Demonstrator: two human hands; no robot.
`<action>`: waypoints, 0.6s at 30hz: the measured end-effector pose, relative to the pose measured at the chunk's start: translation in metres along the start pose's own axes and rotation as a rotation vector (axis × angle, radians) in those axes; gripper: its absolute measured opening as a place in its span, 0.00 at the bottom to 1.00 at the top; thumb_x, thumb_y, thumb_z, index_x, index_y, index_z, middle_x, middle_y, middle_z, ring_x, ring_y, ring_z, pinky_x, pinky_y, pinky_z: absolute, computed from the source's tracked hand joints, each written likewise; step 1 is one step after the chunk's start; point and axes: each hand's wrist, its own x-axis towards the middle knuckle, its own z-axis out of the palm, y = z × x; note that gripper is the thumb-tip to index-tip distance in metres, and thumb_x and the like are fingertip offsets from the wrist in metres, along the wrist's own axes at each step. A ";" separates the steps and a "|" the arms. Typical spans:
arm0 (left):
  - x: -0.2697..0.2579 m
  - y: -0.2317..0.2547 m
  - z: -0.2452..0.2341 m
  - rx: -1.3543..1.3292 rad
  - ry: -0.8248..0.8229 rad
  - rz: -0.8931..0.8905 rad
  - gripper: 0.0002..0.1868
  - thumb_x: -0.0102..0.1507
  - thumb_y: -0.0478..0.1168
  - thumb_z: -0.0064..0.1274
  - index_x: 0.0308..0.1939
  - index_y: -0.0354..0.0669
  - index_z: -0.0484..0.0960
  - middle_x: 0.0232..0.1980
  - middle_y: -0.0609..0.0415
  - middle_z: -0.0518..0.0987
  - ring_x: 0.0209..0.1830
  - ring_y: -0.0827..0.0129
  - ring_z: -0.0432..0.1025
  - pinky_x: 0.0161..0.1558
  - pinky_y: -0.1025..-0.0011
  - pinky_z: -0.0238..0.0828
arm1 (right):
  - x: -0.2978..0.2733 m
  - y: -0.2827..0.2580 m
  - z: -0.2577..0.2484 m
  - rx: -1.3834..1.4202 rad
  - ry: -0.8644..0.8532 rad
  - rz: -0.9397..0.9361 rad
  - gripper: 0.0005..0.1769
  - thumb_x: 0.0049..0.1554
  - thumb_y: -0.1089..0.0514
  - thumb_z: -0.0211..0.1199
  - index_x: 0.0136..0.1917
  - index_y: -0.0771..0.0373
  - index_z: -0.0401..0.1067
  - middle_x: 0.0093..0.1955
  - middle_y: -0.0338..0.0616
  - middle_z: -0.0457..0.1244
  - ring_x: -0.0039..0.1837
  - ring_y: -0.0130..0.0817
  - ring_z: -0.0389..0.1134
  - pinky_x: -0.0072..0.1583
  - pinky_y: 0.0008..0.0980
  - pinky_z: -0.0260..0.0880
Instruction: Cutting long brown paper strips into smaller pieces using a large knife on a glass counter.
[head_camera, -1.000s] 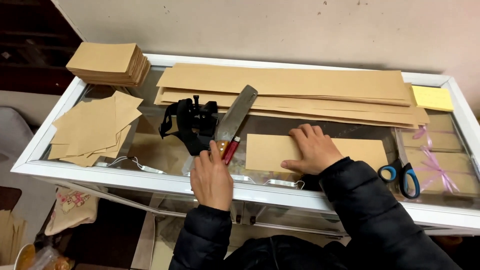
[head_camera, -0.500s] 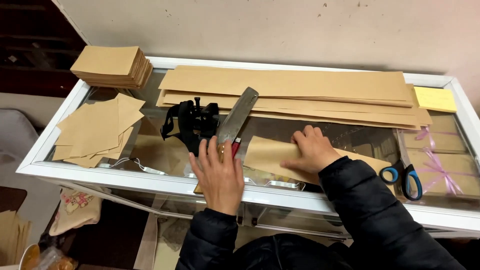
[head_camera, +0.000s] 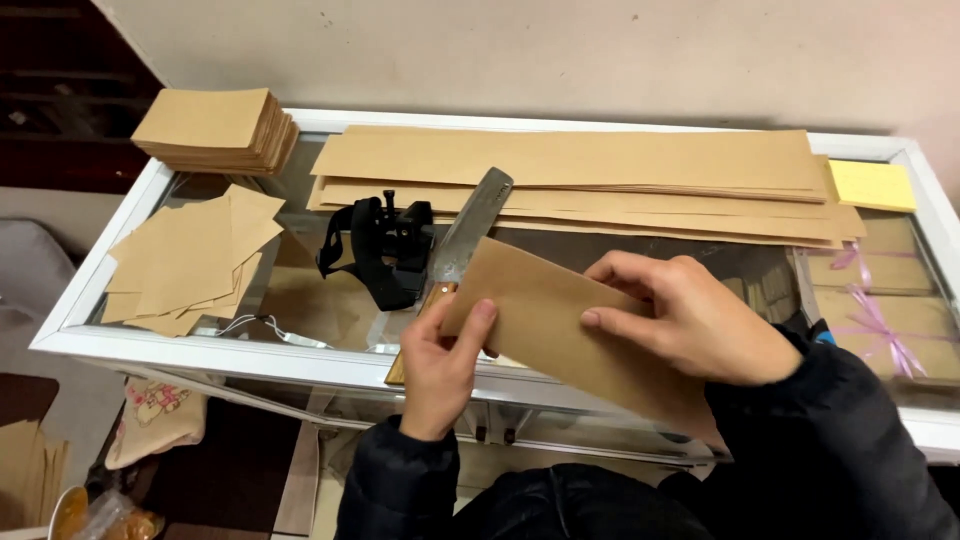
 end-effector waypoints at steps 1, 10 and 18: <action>0.000 0.010 0.002 -0.002 -0.006 -0.002 0.07 0.70 0.37 0.69 0.46 0.35 0.93 0.32 0.44 0.91 0.26 0.67 0.82 0.28 0.69 0.85 | 0.001 0.004 0.002 0.000 0.004 0.005 0.10 0.59 0.53 0.75 0.55 0.51 0.83 0.44 0.45 0.83 0.47 0.43 0.84 0.57 0.47 0.85; -0.003 0.018 0.002 0.189 -0.114 0.028 0.04 0.70 0.40 0.70 0.45 0.46 0.98 0.31 0.56 0.92 0.37 0.83 0.76 0.41 0.72 0.84 | -0.005 0.068 0.042 0.344 -0.161 0.155 0.10 0.60 0.56 0.81 0.41 0.64 0.88 0.29 0.43 0.78 0.34 0.29 0.74 0.40 0.34 0.81; 0.004 0.008 -0.006 0.525 -0.301 0.124 0.14 0.73 0.49 0.64 0.54 0.44 0.93 0.48 0.41 0.94 0.51 0.43 0.88 0.52 0.49 0.84 | -0.031 0.084 0.076 0.556 -0.086 0.344 0.12 0.57 0.59 0.85 0.39 0.72 0.89 0.34 0.54 0.80 0.35 0.36 0.75 0.42 0.38 0.81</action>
